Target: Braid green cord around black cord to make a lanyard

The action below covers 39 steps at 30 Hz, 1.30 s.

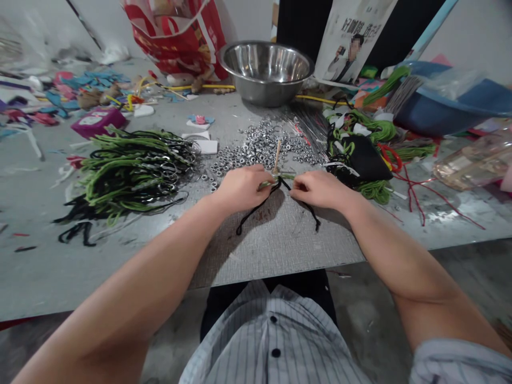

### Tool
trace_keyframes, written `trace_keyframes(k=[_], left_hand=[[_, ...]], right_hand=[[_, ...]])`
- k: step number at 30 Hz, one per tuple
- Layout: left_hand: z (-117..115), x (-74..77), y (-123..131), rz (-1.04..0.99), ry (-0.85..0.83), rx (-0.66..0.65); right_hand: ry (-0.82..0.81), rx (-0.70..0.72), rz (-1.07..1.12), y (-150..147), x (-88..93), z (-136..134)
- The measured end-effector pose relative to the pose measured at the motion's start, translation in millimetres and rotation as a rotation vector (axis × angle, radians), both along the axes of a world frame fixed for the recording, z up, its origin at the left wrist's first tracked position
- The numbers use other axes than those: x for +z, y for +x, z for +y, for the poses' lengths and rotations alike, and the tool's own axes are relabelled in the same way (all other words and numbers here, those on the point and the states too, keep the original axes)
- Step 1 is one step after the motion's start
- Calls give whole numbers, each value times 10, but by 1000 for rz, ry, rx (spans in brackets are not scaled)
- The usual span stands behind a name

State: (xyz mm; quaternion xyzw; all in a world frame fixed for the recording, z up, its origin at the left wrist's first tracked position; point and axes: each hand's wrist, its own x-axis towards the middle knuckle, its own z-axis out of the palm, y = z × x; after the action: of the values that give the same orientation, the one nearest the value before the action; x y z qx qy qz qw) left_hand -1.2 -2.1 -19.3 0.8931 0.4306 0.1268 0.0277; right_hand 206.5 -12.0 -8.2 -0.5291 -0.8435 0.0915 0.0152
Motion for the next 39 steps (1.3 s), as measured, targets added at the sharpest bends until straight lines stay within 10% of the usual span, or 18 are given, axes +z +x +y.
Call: trace_keyframes(k=[7, 22, 31, 39], left_hand=[[31, -82, 31, -48, 96, -161], [26, -133, 47, 17, 21, -201], [100, -126, -64, -34, 2, 318], [254, -182, -90, 126, -141, 300]], right_hand=[[314, -36, 333, 106, -164, 220], [296, -57, 58, 20, -203, 611], [127, -313, 33, -252, -316, 1111], [94, 45, 173, -81, -427, 1060]])
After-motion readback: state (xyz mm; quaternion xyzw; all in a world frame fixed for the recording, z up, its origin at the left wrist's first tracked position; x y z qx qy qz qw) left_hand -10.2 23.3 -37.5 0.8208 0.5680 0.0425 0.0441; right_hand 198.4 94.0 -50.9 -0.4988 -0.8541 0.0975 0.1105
